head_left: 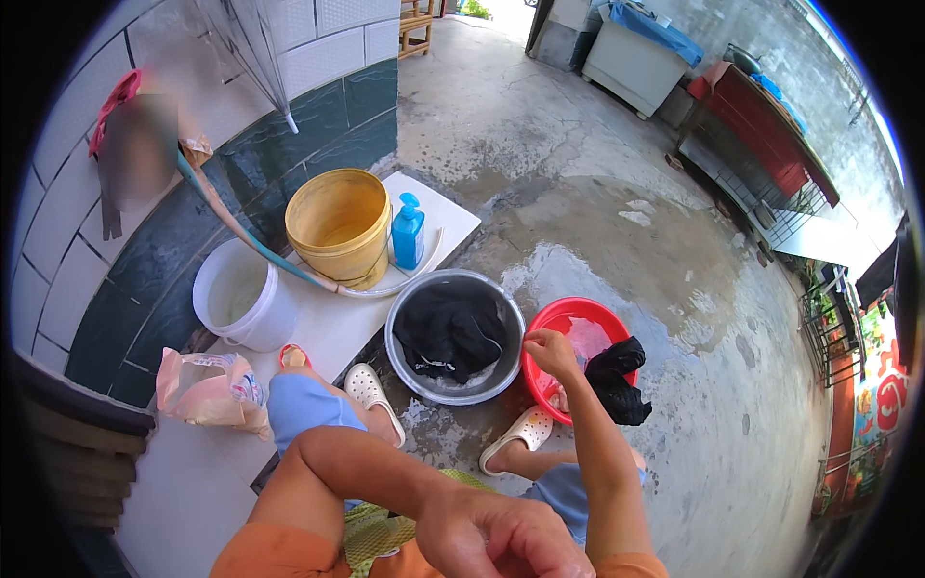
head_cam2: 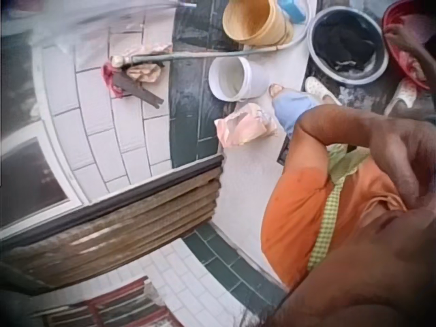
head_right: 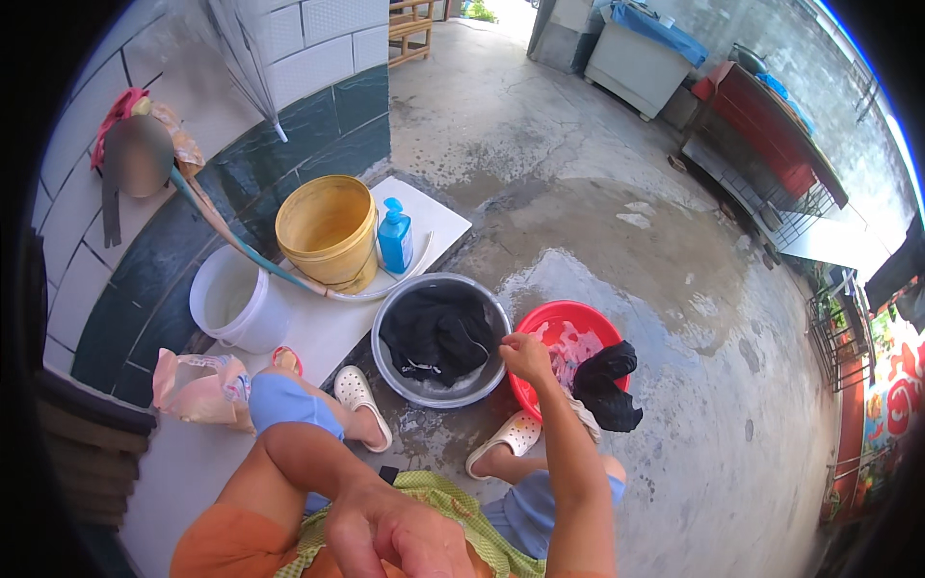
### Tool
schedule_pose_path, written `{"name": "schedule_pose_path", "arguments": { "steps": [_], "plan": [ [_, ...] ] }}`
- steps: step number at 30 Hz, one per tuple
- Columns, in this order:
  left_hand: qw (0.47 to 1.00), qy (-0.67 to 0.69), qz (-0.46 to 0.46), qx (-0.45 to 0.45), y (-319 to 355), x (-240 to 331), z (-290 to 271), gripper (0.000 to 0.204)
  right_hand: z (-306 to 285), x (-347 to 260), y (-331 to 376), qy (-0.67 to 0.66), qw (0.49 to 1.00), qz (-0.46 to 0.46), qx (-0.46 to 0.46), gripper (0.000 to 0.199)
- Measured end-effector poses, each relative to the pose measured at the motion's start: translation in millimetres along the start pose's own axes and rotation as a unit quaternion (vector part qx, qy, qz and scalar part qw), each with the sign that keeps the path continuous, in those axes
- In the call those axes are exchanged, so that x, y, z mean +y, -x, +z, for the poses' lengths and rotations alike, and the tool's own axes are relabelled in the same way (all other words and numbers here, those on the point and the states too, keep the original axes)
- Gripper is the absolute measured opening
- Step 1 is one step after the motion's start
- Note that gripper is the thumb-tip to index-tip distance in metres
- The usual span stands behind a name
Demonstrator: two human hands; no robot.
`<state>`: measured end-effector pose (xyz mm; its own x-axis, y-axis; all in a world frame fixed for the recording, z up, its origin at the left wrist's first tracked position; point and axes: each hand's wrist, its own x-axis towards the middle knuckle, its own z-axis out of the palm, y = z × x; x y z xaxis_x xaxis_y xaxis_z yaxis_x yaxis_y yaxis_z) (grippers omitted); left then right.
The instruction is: The person washes black garments by hand in a basin of soapy water, scrubbing the fabric against itself, rinsing it, and transferring it to a red bucket before adding fresh water from a hose.
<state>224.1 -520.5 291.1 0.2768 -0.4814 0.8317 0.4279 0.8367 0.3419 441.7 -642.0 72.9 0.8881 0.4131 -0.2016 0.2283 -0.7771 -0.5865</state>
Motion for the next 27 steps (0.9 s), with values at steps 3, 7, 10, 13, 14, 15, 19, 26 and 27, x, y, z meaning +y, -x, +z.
{"name": "schedule_pose_path", "arguments": {
  "steps": [3,7,10,13,14,15,19,26,27],
  "plan": [
    [0.998,-0.024,0.045,0.027,-21.6,-5.3,1.0,0.018,-13.1,15.3,2.7,-0.061,0.998,0.019,0.024,0.030],
    [0.998,-0.005,0.004,0.069,-16.9,-5.6,3.0,0.017,-10.9,18.9,2.0,-0.105,0.994,0.031,0.029,0.030],
    [1.000,-0.012,-0.011,0.022,-3.7,-0.7,-13.1,0.014,-12.2,29.0,7.7,-0.089,0.994,0.057,0.018,0.030],
    [0.997,-0.071,-0.002,0.010,-9.4,6.0,-1.5,0.012,-2.9,29.9,6.1,-0.101,0.994,0.042,0.018,0.031],
    [0.998,-0.047,0.000,0.039,-11.3,2.2,0.7,0.013,-3.2,27.4,3.4,-0.095,0.995,0.030,0.023,0.031],
    [0.999,-0.040,-0.004,0.037,-10.7,4.9,-4.2,0.015,-4.0,25.2,1.9,-0.097,0.994,0.059,0.000,0.030],
    [0.942,-0.232,-0.241,0.013,8.5,52.2,-32.2,0.016,9.8,21.9,-9.5,-0.140,0.989,0.037,-0.027,0.032],
    [0.094,-0.663,-0.702,0.242,211.9,224.5,-129.6,0.023,23.8,12.2,-12.1,-0.208,0.968,0.100,-0.095,0.029],
    [0.085,-0.672,-0.671,0.301,247.0,237.9,-123.5,0.022,28.9,8.4,-15.6,-0.223,0.959,0.131,-0.117,0.027]
  ]
}}
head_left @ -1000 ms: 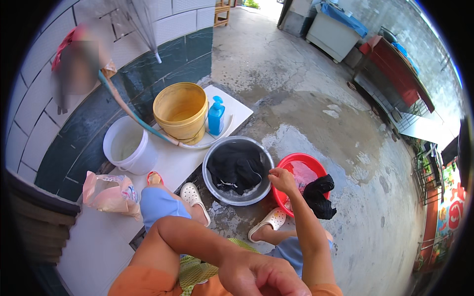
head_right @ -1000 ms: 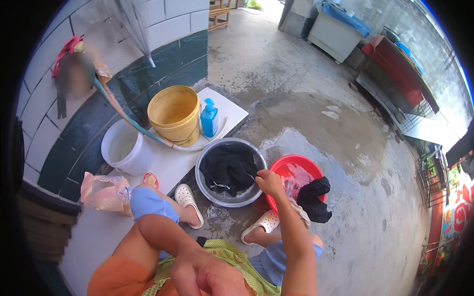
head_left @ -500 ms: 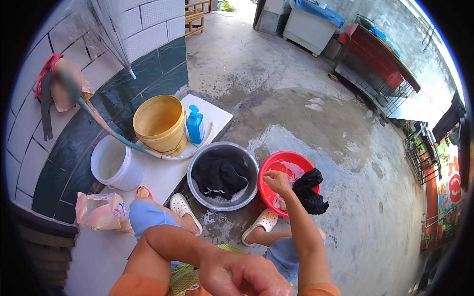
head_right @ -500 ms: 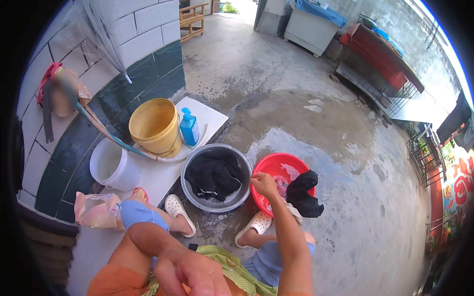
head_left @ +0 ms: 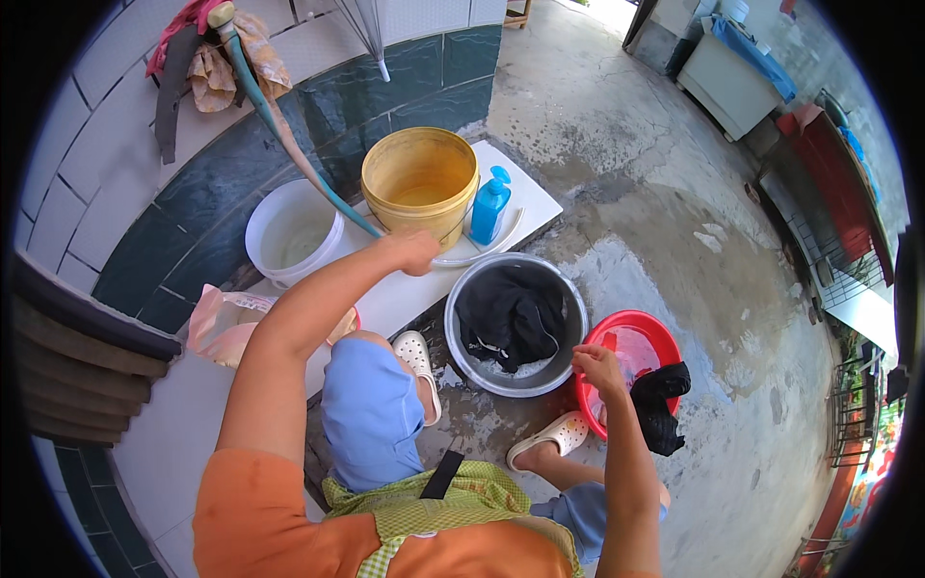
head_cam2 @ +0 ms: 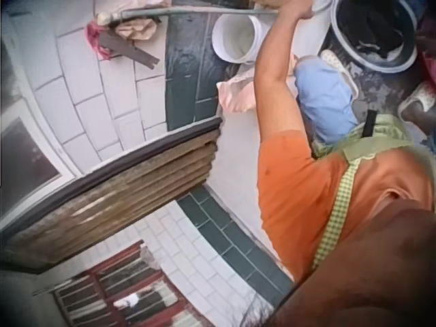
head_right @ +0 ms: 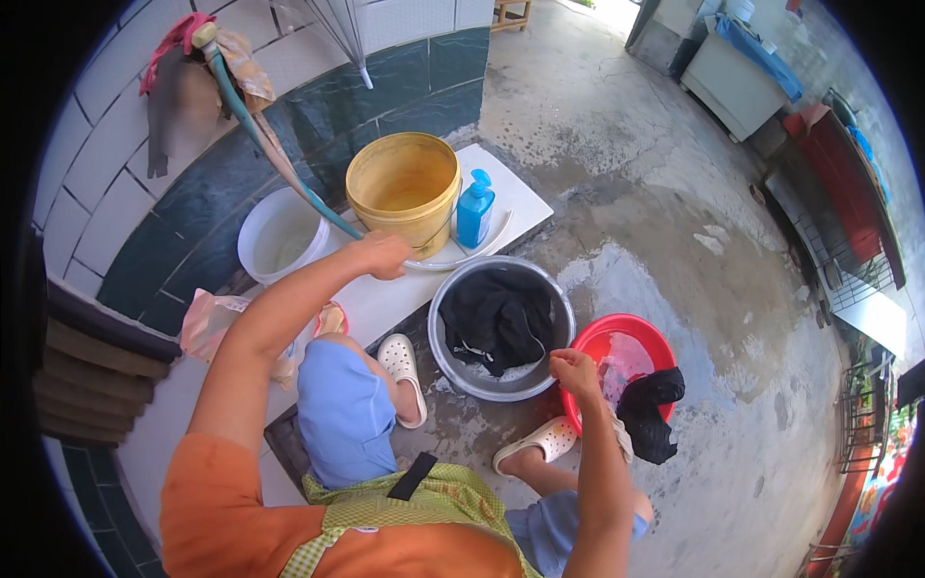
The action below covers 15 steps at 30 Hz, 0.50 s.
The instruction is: The person washes black garments by hand in a basin of soapy water, scrubbing the fabric against itself, rinsing it, and transferring it to a red bucket before adding fresh water from a hose.
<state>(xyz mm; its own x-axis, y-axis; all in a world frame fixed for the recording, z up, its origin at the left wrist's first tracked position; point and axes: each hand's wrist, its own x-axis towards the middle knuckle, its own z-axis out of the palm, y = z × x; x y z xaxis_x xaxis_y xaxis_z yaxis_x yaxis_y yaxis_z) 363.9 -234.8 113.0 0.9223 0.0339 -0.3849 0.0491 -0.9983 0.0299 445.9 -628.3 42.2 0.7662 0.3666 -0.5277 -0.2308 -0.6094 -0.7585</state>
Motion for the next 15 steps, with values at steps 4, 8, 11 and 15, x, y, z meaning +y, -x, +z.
{"name": "schedule_pose_path", "arguments": {
  "steps": [4,8,11,15],
  "plan": [
    [0.988,-0.103,-0.111,-0.018,-19.3,-63.9,72.3,0.030,30.4,0.3,-23.3,0.010,0.999,0.021,-0.048,0.027],
    [0.942,-0.243,-0.215,0.079,-58.9,-95.9,142.7,0.038,52.0,6.3,-32.0,-0.013,0.996,0.069,-0.057,0.026],
    [0.955,-0.211,-0.194,0.069,-71.8,-104.8,163.1,0.038,70.0,16.4,-42.9,-0.034,0.992,0.084,-0.084,0.027],
    [0.942,-0.251,-0.171,0.142,-68.2,-106.2,170.9,0.034,99.0,16.2,-53.0,-0.064,0.986,0.119,-0.097,0.025]
  ]
}}
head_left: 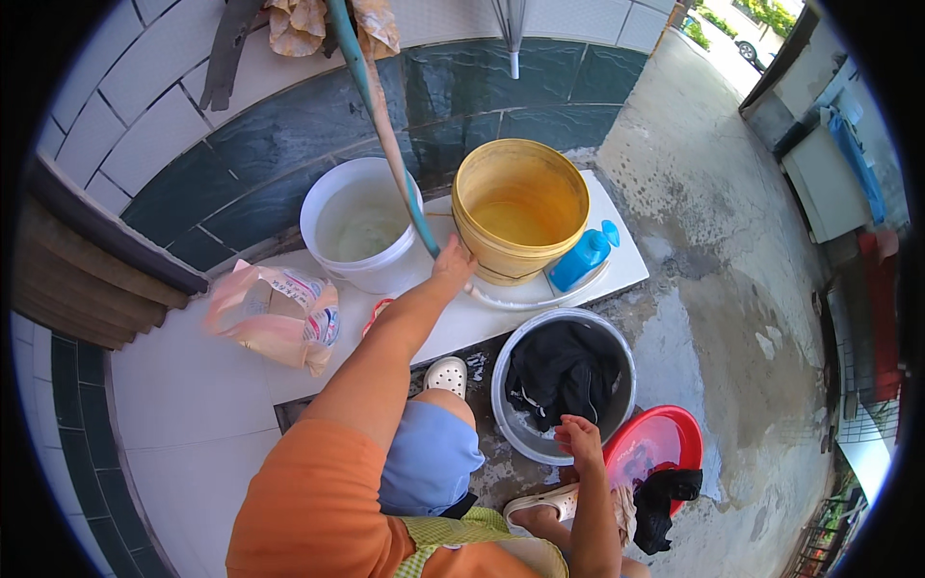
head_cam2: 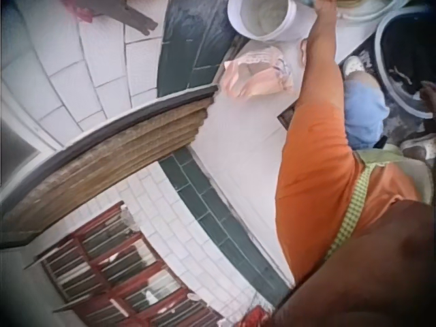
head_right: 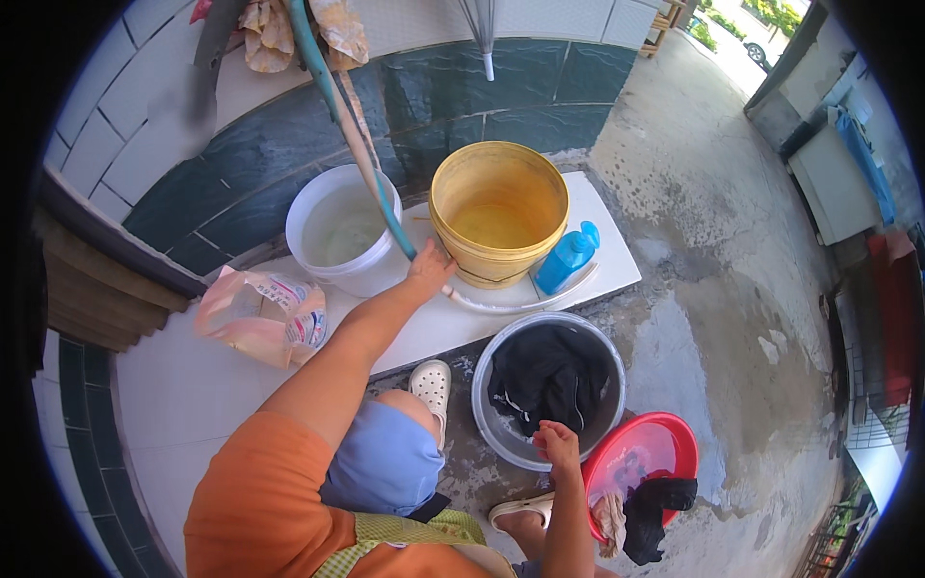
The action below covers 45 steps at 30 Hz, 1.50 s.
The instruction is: The person washes black garments by hand in a basin of soapy water, scrubbing the fabric against itself, rinsing it, and transferring it to a red bucket before adding fresh water from a hose.
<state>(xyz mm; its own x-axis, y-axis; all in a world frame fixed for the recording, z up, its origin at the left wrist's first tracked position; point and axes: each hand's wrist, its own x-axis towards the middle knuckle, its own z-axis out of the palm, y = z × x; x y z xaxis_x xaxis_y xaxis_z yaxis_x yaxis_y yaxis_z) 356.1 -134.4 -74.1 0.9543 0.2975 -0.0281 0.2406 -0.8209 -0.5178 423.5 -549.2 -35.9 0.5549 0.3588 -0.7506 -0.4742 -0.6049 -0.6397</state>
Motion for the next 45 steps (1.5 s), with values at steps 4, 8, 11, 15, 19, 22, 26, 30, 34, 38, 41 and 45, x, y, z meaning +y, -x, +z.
{"name": "schedule_pose_path", "arguments": {
  "steps": [4,8,11,15,19,22,26,30,34,38,41,45],
  "plan": [
    [0.959,0.137,0.067,-0.238,18.3,-4.6,-36.7,0.021,20.8,0.7,-6.5,-0.022,0.999,0.010,-0.034,0.023],
    [0.967,0.225,0.098,-0.061,46.5,-11.5,-75.9,0.011,39.8,-13.4,-13.1,-0.146,0.983,0.028,-0.111,0.050],
    [0.951,0.298,0.076,-0.015,72.3,-21.8,-116.3,0.009,68.0,-35.1,-15.9,-0.251,0.958,0.030,-0.133,0.076],
    [0.910,0.341,0.237,0.004,101.5,-27.4,-148.6,0.015,89.3,-68.8,-10.5,-0.558,0.801,-0.013,-0.218,0.092],
    [0.895,0.322,0.302,-0.057,100.9,-19.4,-171.5,0.030,21.3,-50.4,-32.8,-0.811,0.530,-0.207,-0.137,0.058],
    [0.900,0.313,0.304,-0.029,93.6,-46.8,-181.0,0.032,-29.6,-19.5,-35.7,-0.753,0.570,-0.229,-0.236,0.060],
    [0.922,0.146,0.184,0.308,61.7,-148.5,-240.4,0.030,-9.8,-27.3,6.1,-0.728,0.658,-0.120,0.149,0.063],
    [0.891,-0.016,-0.163,0.423,38.4,-311.1,-318.3,0.039,38.2,-36.3,25.7,-0.653,0.741,-0.022,0.155,0.053],
    [0.932,0.004,-0.292,0.213,25.6,-414.5,-344.1,0.034,63.9,-16.4,13.8,-0.595,0.801,0.051,0.040,0.051],
    [0.954,0.012,-0.237,0.182,16.7,-434.8,-345.3,0.034,64.3,-3.9,5.0,-0.633,0.768,0.076,0.067,0.048],
    [0.960,0.031,-0.254,0.113,10.3,-437.7,-342.8,0.036,60.4,0.0,4.7,-0.665,0.734,0.086,0.105,0.046],
    [0.936,0.029,-0.323,0.138,9.9,-429.7,-355.8,0.038,67.9,-4.0,11.9,-0.673,0.729,0.082,0.091,0.047]
  ]
}}
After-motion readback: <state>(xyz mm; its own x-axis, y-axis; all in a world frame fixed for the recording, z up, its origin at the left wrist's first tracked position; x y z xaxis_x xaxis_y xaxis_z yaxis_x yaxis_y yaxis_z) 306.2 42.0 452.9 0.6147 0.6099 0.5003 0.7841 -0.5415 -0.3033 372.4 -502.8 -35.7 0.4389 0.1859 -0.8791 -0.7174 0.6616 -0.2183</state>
